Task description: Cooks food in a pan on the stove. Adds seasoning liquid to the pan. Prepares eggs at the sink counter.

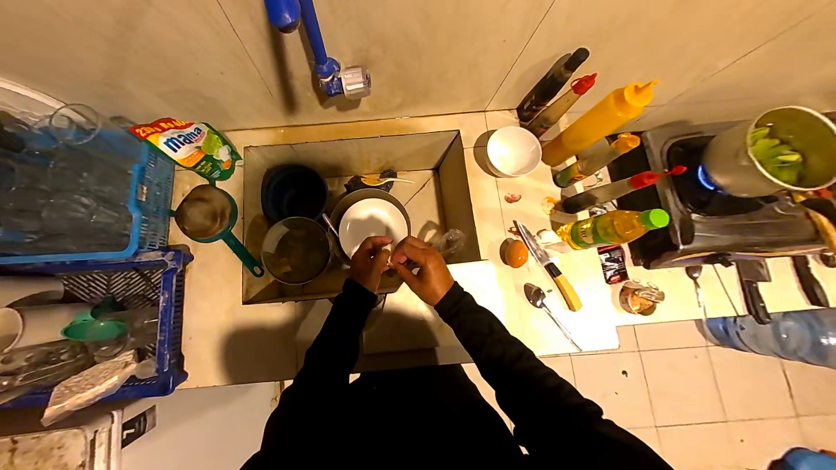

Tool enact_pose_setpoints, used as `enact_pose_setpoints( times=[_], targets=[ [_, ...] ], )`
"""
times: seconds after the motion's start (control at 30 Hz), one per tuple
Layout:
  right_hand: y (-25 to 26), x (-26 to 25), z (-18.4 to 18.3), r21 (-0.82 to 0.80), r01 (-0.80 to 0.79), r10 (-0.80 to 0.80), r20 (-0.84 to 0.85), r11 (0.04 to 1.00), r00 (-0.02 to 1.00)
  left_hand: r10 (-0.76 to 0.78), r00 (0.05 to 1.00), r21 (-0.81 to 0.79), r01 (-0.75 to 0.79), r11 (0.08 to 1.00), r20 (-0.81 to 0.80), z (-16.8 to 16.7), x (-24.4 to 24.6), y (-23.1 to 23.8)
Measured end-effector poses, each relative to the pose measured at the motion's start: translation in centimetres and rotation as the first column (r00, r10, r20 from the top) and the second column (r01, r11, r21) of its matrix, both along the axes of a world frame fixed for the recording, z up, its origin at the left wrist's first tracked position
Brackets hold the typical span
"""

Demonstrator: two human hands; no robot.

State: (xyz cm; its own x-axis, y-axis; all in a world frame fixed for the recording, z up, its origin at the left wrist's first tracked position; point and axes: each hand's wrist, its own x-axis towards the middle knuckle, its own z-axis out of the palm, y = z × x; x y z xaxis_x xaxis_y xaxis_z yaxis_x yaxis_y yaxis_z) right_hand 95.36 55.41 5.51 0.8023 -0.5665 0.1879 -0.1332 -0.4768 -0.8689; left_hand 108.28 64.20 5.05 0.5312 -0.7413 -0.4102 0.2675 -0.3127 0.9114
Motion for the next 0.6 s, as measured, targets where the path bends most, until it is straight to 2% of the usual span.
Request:
enact_pose_setpoints(
  times=[0.17, 0.3, 0.37, 0.5, 0.6],
  targets=[
    [-0.2, -0.2, 0.0, -0.113, -0.071, 0.071, -0.006, 0.991, 0.997, 0.038, 0.996, 0.000, -0.038, 0.999, -0.087, 0.6, -0.1, 0.0],
    [-0.7, -0.9, 0.0, -0.162, -0.142, 0.122, -0.130, 0.976, 0.984, 0.082, 0.974, 0.018, -0.080, 0.997, -0.209, 0.8, -0.1, 0.0],
    [-0.6, -1.3, -0.2, -0.169, -0.108, 0.075, -0.191, 0.980, 0.979, 0.103, 0.964, 0.029, -0.099, 0.995, -0.244, 1.1, 0.0, 0.0],
    [0.0, -1.1, -0.2, -0.238, 0.050, -0.070, -0.079, 0.970, 0.994, 0.090, 0.973, 0.069, -0.077, 0.995, -0.211, 1.4, 0.2, -0.1],
    [0.5, -0.4, -0.2, -0.287, 0.064, -0.068, -0.005, 0.956, 0.998, 0.058, 0.989, 0.108, -0.043, 0.993, -0.134, 1.3, -0.1, -0.3]
  ],
)
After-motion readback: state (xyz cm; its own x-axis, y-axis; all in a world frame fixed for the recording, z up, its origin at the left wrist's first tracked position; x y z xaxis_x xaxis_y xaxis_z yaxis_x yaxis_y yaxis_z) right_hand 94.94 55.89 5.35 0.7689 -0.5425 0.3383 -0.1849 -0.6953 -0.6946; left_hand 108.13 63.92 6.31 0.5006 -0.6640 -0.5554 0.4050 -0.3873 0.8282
